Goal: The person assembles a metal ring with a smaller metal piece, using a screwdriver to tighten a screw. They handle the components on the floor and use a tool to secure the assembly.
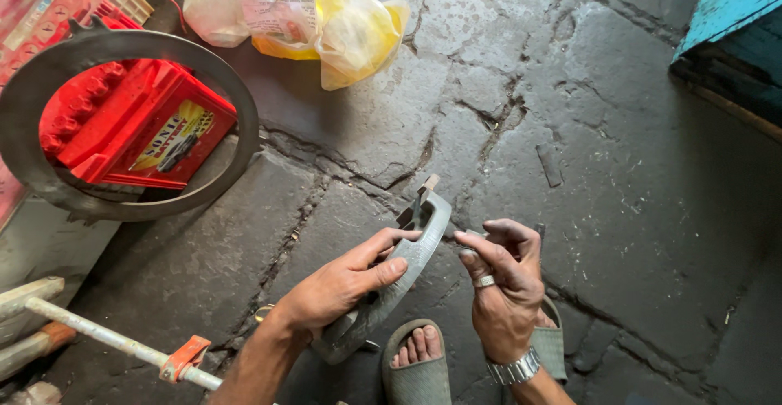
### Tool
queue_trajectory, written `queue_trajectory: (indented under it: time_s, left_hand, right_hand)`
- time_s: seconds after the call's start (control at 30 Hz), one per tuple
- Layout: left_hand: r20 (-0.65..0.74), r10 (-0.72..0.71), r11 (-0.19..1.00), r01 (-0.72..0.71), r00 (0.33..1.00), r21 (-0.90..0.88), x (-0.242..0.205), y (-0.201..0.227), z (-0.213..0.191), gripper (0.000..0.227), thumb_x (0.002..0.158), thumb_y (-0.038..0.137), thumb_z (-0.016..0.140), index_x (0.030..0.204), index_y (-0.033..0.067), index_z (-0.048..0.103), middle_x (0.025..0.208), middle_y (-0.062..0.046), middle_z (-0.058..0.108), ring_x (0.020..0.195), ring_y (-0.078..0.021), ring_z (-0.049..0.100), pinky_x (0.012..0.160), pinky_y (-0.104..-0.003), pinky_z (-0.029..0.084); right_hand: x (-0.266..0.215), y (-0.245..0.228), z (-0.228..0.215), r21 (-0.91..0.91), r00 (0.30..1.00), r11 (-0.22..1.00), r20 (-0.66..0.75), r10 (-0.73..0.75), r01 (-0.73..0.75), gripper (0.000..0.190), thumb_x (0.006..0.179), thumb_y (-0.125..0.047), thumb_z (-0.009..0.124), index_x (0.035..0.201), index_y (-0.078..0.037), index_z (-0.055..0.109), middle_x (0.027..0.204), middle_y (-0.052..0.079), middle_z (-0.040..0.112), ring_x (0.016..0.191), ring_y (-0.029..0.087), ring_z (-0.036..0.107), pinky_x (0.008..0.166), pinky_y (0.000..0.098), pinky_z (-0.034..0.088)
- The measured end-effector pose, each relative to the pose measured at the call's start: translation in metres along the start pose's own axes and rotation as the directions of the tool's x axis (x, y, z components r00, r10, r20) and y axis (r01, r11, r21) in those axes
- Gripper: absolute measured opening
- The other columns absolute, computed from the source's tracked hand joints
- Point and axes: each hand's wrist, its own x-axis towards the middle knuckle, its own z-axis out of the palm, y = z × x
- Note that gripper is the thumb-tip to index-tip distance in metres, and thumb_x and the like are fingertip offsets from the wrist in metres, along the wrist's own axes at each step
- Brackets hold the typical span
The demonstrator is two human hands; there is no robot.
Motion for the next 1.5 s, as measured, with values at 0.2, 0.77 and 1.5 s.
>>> queue_trajectory:
  time_s: [0.2,0.77,1.5]
  left_hand:
    - [-0.002,0.007,0.999,-0.007,1.0,0.037,0.0,0.003,0.0,0.051,0.103,0.029,0.054,0.151,0.0114,0.048,0.099,0.001,0.06,0.088,-0.0041,0.054,0.075,-0.021,0.047]
    - [0.004,0.034,0.998,-0.034,0.999,-0.06,-0.001,0.002,0.002,0.048,0.104,0.026,0.054,0.148,0.0083,0.048,0.118,-0.001,0.061,0.102,-0.0047,0.057,0.086,-0.022,0.05]
    - [-0.037,0.019,1.0,-0.019,0.999,0.005,-0.003,-0.005,0.002,0.047,0.103,0.024,0.057,0.147,0.0094,0.051,0.115,-0.002,0.061,0.101,-0.0062,0.056,0.086,-0.022,0.049]
  right_hand:
    - [0.003,-0.001,0.009,-0.029,0.997,0.998,0.056,-0.062,0.064,0.029,0.084,0.001,0.079,0.11,-0.009,0.078,0.118,0.005,0.064,0.104,0.012,0.067,0.082,0.0271,0.059]
    - [0.002,0.0,-0.017,-0.215,0.8,0.831,0.469,-0.373,0.513,0.057,0.079,-0.003,0.077,0.135,-0.005,0.064,0.139,0.015,0.062,0.102,0.03,0.074,0.083,0.0354,0.06]
    - [0.015,0.006,-0.011,-0.175,0.902,0.947,0.39,-0.184,0.269,0.071,0.066,0.017,0.052,0.13,-0.007,0.069,0.138,0.019,0.067,0.1,0.026,0.078,0.073,0.0303,0.062]
